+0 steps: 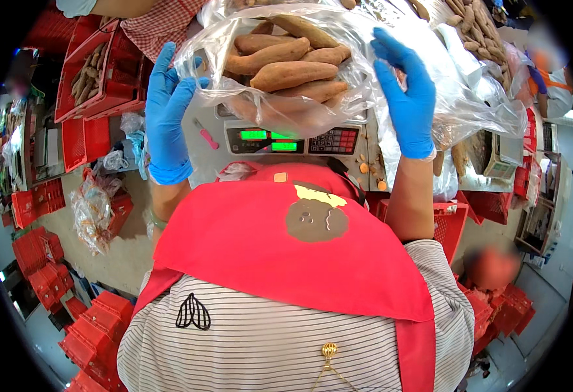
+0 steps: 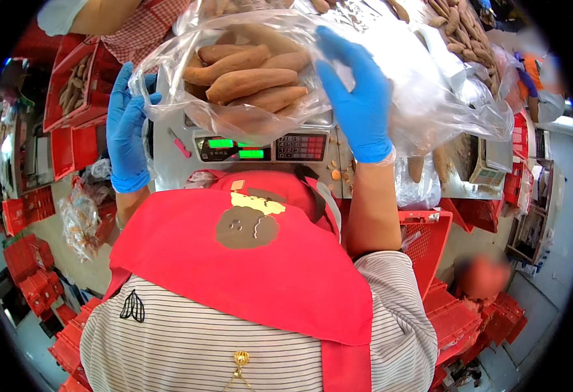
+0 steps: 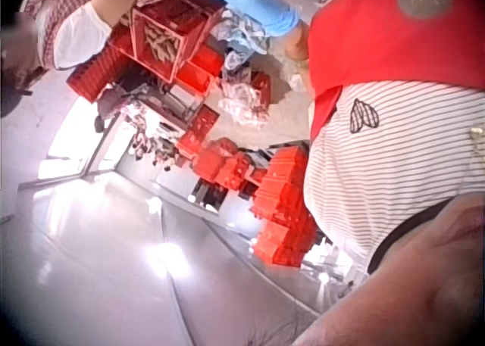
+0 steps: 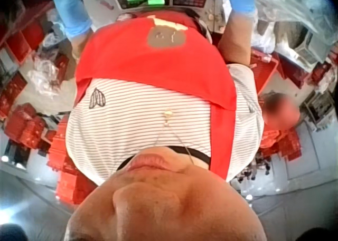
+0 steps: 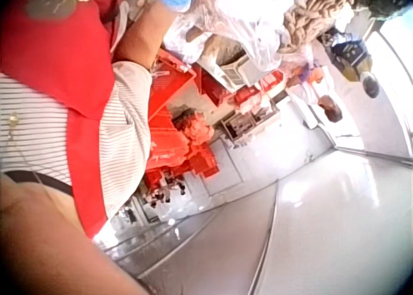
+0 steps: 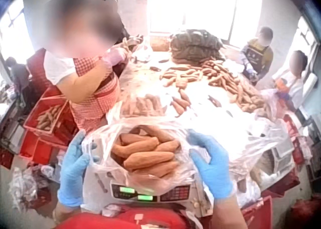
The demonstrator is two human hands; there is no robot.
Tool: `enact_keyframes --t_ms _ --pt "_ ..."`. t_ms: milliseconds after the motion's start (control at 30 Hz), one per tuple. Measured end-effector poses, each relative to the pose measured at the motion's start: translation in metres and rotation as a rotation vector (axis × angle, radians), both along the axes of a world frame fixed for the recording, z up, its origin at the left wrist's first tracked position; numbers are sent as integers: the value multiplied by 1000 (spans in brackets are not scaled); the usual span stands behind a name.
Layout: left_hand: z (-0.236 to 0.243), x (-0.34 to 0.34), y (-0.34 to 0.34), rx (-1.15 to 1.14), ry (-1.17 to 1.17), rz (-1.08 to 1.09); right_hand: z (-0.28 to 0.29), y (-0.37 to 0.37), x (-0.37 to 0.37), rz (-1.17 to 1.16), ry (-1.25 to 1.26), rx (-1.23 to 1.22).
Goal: The person places sweet potatoes into plastic bags, weighs them on a digital scale, and then places the filled bags into red crates. The process is repeated continuously with other workers visible in the background.
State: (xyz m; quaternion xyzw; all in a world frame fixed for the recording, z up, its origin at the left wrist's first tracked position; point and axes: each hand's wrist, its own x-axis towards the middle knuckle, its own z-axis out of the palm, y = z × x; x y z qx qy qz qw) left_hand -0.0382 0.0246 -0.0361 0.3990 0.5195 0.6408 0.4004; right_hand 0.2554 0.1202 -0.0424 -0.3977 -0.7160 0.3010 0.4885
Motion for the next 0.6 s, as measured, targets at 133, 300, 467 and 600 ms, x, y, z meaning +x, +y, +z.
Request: enact_keyframes --t_ms 133,300,467,600 --pt "-19 -21 5 -5 75 -10 -2 13 8 -269 -103 269" --pt "-8 -27 15 -175 114 -39 -17 28 14 -391 -310 144" --pt "-4 -30 42 -249 163 -251 -23 59 13 -71 -184 -422" --pt "12 -50 80 -70 -75 -263 -16 92 1 119 240 -677"
